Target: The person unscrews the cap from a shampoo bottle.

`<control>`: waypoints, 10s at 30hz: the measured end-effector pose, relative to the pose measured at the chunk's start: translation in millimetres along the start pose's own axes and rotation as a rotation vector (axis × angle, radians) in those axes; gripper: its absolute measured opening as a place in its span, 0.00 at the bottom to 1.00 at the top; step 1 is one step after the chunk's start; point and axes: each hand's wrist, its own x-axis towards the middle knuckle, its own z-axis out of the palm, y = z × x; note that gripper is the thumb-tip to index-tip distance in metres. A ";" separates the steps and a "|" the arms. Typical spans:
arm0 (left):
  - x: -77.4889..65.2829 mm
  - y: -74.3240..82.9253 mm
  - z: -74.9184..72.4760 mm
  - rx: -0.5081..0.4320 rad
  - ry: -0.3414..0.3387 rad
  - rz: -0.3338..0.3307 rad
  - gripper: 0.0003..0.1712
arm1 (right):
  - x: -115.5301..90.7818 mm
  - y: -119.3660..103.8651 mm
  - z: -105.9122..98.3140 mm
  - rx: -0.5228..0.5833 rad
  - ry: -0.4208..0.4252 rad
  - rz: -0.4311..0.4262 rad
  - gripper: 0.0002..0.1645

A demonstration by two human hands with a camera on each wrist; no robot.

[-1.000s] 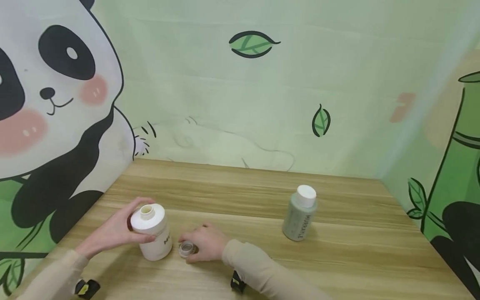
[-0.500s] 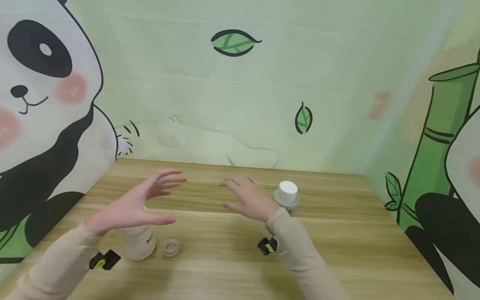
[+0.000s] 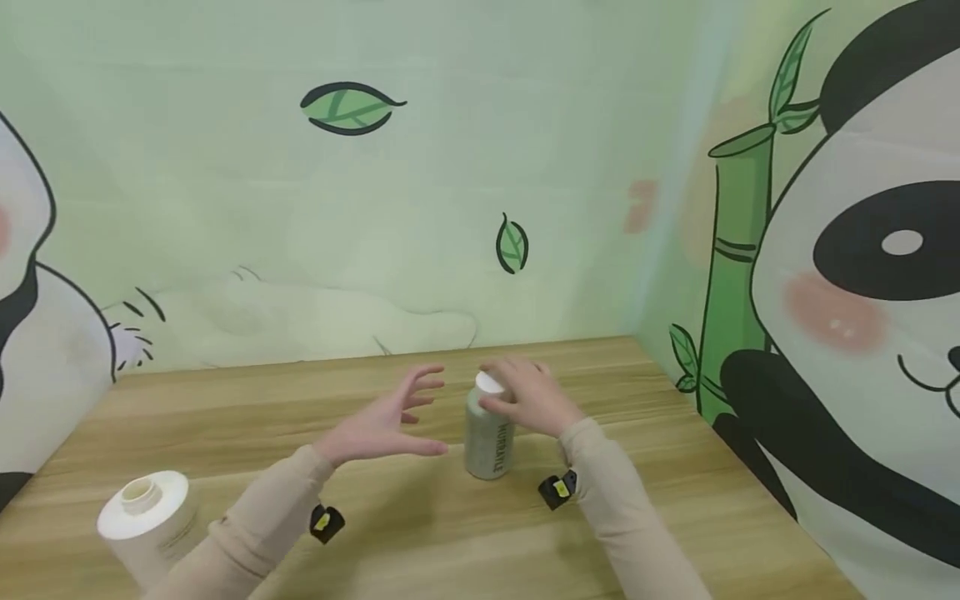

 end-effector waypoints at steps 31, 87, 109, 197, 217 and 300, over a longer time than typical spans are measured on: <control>28.9 -12.1 55.0 -0.171 0.207 -0.092 0.45 | -4.9 -22.1 4.7 0.206 0.091 -0.048 0.29; -110.7 -37.4 18.7 -0.142 0.164 -0.055 0.41 | -7.4 -102.7 50.1 0.125 -0.086 -0.562 0.28; -112.2 -39.6 12.6 -0.088 0.074 0.009 0.41 | -10.9 -102.5 41.2 -0.035 -0.120 -0.707 0.26; -118.5 -27.9 -1.0 -0.022 -0.012 0.001 0.37 | -21.1 -102.2 25.4 -0.146 -0.106 -0.708 0.29; -118.7 -27.4 0.5 0.004 -0.003 -0.010 0.36 | -21.0 -105.6 25.9 -0.210 -0.080 -0.671 0.24; -120.7 -24.3 0.6 0.030 -0.012 -0.026 0.41 | -20.3 -101.4 23.4 -0.157 -0.140 -0.572 0.25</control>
